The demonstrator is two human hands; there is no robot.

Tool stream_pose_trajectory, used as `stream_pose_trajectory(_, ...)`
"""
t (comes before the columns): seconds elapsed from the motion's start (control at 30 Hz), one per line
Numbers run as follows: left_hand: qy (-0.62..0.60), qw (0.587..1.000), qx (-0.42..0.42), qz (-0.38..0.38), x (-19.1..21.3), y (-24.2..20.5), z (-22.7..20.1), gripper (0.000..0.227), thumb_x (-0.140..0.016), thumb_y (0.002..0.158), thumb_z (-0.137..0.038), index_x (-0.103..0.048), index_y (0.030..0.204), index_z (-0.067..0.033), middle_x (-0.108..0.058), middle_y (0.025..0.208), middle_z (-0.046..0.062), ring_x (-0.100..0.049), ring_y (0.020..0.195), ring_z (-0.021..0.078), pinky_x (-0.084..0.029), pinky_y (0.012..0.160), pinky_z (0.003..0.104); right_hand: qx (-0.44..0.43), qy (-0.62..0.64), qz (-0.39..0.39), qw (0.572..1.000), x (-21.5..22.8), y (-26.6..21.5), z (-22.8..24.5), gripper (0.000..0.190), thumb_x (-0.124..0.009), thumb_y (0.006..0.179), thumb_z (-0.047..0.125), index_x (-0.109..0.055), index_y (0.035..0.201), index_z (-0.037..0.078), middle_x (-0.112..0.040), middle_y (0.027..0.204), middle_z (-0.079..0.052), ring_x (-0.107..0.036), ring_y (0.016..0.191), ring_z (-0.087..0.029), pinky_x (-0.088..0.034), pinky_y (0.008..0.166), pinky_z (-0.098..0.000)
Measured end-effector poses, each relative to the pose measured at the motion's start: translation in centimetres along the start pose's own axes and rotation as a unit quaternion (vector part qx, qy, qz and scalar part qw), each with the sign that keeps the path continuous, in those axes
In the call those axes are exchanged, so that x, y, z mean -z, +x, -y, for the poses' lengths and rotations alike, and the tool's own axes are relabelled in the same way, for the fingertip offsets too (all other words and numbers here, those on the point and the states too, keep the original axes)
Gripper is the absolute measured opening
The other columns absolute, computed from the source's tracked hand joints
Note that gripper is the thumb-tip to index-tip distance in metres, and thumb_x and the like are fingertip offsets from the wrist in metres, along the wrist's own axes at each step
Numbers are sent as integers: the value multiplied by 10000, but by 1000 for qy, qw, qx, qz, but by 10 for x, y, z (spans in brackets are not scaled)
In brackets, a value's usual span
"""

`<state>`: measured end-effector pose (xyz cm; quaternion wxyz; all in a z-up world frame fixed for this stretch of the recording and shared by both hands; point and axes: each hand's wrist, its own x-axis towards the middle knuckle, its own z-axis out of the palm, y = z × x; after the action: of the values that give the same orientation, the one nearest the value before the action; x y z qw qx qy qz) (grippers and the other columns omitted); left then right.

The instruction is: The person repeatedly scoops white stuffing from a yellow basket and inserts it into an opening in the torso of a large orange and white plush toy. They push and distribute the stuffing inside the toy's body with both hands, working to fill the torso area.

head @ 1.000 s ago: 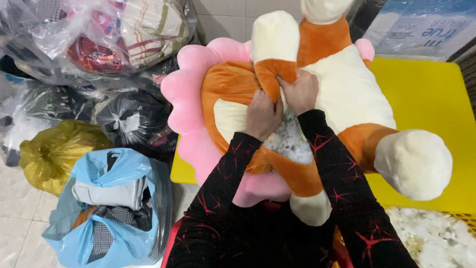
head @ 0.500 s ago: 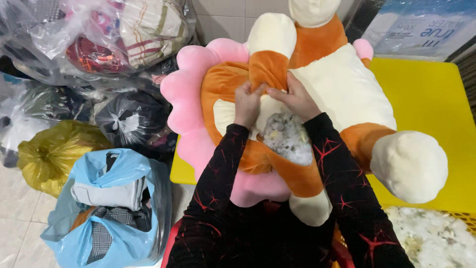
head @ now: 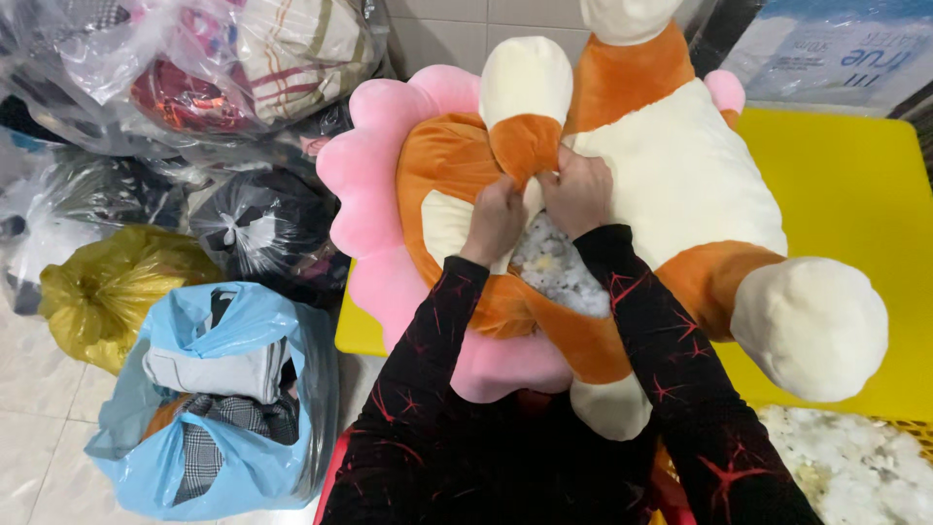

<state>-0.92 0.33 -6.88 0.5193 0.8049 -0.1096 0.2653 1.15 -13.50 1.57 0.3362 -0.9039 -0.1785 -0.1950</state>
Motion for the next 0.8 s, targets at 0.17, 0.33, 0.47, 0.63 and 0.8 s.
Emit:
stream_pose_trajectory(0.17,4,991,-137,13,26,-17,-34,196,-609,973,-118,-621,1117,16,-646,991,267,-597,952,480,-486,834,494,65,-61,-8,996,-1,0,-5,106,-702,860,114,-691,956,71,-669,758,-165,-647,763,-395,-476,772,-508)
stream_pose_trajectory(0.33,-312,930,192,21,43,9,-24,293,-679,1028,-200,-673,1134,73,-712,915,109,-604,876,264,-512,734,353,148,-60,-22,987,0,-10,2,122,-711,939,118,-635,965,26,-653,845,-117,-634,867,-325,-403,908,-450)
stream_pose_trajectory(0.47,-454,845,281,-5,35,24,-13,301,-723,873,-121,-583,1139,-143,-724,1013,-49,-683,915,60,-579,792,240,226,-150,-49,961,9,-10,16,171,-712,841,131,-634,937,14,-636,884,-146,-623,904,-340,-426,943,-463)
stream_pose_trajectory(0.63,-440,851,285,32,38,12,1,182,-693,964,-120,-696,1129,-42,-706,942,-1,-623,753,82,-510,628,262,252,-151,10,956,18,-12,35,156,-689,857,110,-614,930,-6,-611,957,-165,-616,978,-346,-449,984,-477)
stream_pose_trajectory(0.8,-370,897,241,-18,29,7,6,139,-656,977,-106,-711,1080,-30,-684,830,-18,-576,632,72,-468,536,267,38,136,88,986,38,10,32,261,-780,915,152,-624,1023,-29,-631,1010,-140,-593,878,-295,-493,795,-419)
